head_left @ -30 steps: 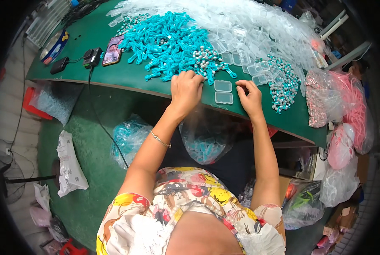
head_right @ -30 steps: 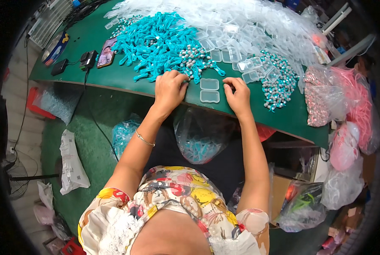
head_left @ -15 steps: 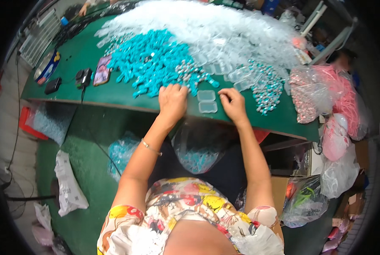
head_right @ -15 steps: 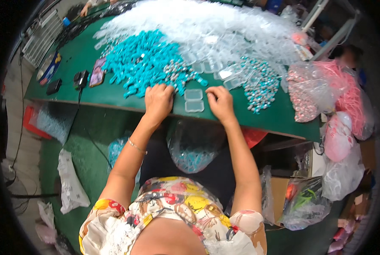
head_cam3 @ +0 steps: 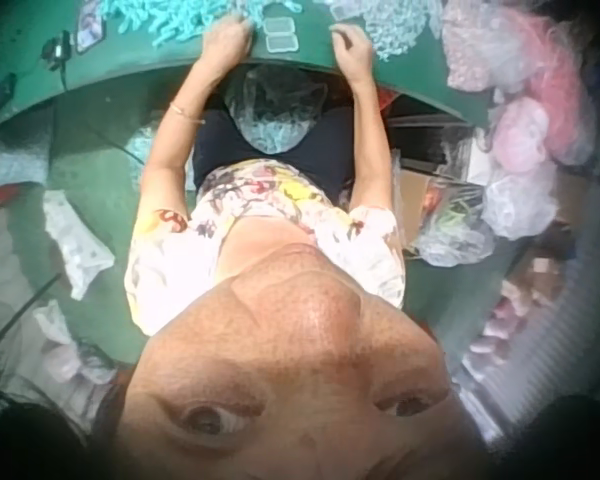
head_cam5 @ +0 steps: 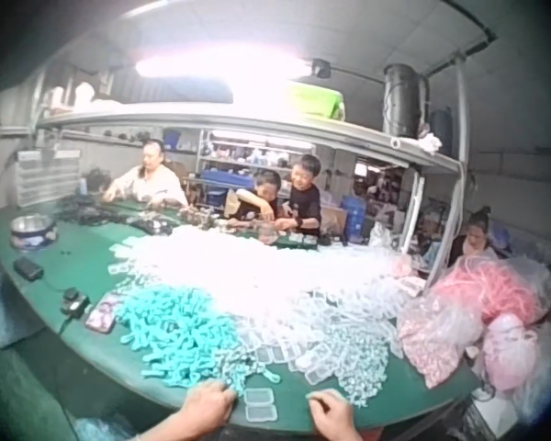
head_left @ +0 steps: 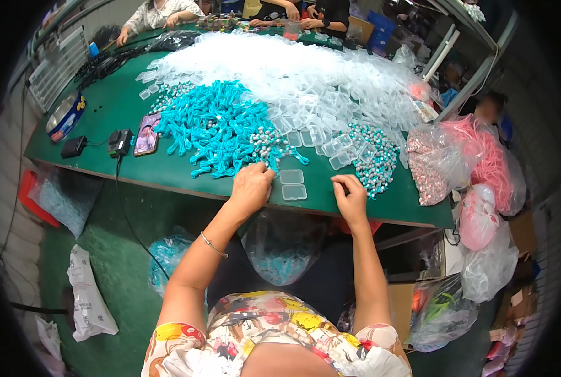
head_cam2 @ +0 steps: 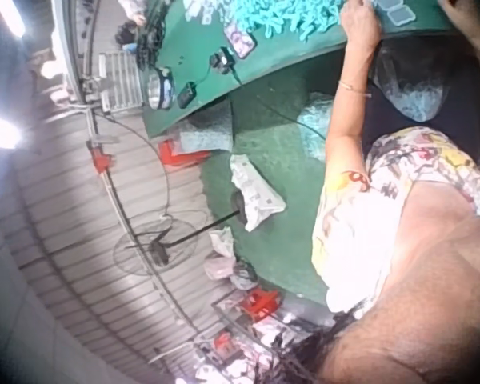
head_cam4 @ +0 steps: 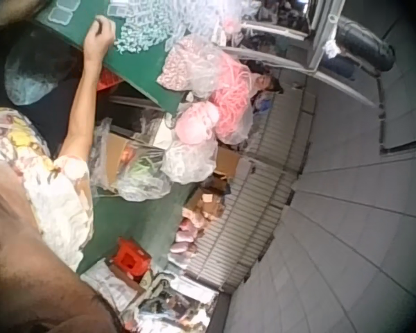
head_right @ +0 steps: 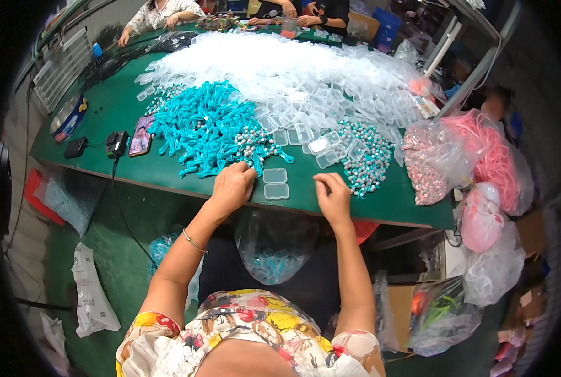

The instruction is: The person assembles small keychains by placing turquoise plastic charms and white beads into clear plastic containers. They pick up the components from piles on a green table, place them into the containers, and then close the lids. The process is repeated continuously throughout the video.

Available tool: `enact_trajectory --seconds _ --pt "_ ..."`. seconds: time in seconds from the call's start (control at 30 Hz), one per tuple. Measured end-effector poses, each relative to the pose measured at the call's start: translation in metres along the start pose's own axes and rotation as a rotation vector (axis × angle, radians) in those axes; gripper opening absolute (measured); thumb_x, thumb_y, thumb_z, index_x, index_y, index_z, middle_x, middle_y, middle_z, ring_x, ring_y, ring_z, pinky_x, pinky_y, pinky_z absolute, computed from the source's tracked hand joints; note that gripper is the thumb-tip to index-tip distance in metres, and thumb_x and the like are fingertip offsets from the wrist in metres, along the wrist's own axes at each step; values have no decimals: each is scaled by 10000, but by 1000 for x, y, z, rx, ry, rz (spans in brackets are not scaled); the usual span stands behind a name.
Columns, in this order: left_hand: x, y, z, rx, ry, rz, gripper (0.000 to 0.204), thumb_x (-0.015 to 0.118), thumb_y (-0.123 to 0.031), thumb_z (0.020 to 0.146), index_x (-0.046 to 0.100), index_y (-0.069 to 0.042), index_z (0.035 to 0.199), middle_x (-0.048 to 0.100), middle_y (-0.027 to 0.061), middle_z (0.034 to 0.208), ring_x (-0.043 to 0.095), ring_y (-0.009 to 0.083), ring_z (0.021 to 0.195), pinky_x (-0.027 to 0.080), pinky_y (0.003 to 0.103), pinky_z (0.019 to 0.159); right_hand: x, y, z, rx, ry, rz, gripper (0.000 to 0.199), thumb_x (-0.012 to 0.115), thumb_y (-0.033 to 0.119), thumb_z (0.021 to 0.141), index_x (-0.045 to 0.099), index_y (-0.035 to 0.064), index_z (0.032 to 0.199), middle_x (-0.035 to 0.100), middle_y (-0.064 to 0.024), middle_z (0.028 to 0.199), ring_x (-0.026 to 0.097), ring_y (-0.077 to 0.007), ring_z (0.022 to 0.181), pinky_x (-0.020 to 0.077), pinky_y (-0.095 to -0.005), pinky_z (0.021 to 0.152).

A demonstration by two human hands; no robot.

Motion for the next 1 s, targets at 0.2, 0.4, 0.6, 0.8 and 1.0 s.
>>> enact_trajectory --seconds 0.2,0.4,0.6,0.8,1.0 --pt "7 0 -4 -85 -19 -113 111 639 -73 775 695 -82 871 609 124 823 630 330 793 514 453 672 -49 -2 -17 1 -44 -128 119 626 -43 838 690 10 923 678 -107 885 667 -215 792 518 -301 702" --pt "3 9 -8 -214 -34 -207 104 685 -73 814 687 -69 918 636 126 875 630 337 816 501 438 690 -106 -46 -31 118 -284 -187 119 643 6 859 702 9 962 669 -94 850 607 -164 710 483 -282 660" --pt "9 11 -12 -232 -30 -273 151 694 -75 804 699 -70 955 646 109 874 627 323 839 496 426 717 -100 -66 -44 269 -169 -329 121 668 78 842 701 64 958 649 -70 842 620 -196 687 493 -340 645" --pt "6 10 -14 -251 -64 -276 129 689 -60 795 690 -67 923 646 114 881 625 324 860 489 426 733 -73 -59 -35 199 -63 -808 159 710 173 826 683 132 978 653 -46 880 632 -277 887 450 -455 745" --pt "5 8 -19 -217 -132 -268 141 674 -27 796 678 -60 932 649 119 896 628 327 867 499 419 745 -69 -51 -32 126 -96 -906 146 675 167 849 681 155 994 654 -55 926 636 -282 896 458 -454 737"
Point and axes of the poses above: each hand's wrist, its own z-axis towards the middle knuckle, its own x-axis out of the palm, y = z × x, the point moved 8 cm from there along z, towards the middle knuckle
